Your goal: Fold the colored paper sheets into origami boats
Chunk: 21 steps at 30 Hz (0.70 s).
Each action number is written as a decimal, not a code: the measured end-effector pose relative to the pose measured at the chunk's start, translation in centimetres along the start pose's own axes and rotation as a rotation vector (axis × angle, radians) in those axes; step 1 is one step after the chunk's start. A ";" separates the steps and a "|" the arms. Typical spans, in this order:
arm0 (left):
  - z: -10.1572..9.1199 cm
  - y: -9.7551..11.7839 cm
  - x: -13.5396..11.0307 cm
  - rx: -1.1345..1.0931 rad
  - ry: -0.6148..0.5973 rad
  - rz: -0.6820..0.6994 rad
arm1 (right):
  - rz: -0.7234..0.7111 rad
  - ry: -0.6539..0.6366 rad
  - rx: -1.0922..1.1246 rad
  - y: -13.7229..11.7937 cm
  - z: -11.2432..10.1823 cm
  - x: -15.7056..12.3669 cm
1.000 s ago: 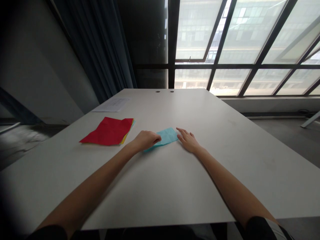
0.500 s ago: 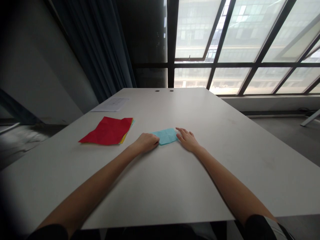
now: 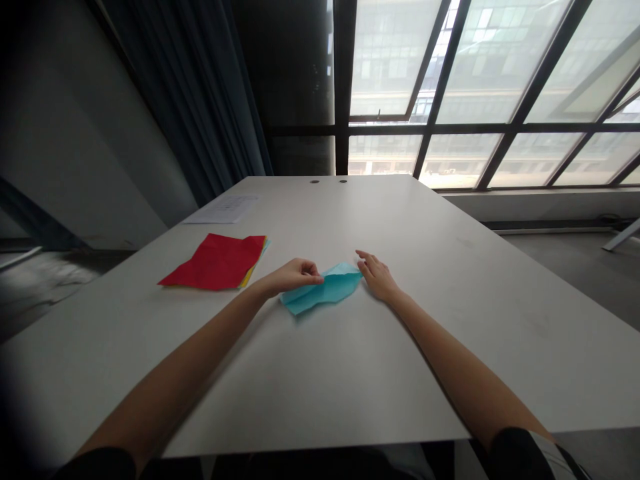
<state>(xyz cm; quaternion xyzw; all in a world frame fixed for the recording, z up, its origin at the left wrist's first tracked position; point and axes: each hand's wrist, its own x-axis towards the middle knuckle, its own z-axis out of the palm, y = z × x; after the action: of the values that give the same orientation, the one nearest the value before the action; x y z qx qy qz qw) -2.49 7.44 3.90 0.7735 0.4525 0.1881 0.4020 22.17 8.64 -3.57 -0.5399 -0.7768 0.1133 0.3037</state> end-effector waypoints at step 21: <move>-1.8 -4.9 1.4 0.077 0.476 -0.259 | 0.208 -0.069 -0.333 0.1 0.1 0.3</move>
<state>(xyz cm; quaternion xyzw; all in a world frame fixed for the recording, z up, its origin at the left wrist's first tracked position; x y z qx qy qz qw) -5.58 10.77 1.03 0.6578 0.6362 0.2945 0.2754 22.10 8.92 -3.56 -0.6556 -0.7350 0.0327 0.1700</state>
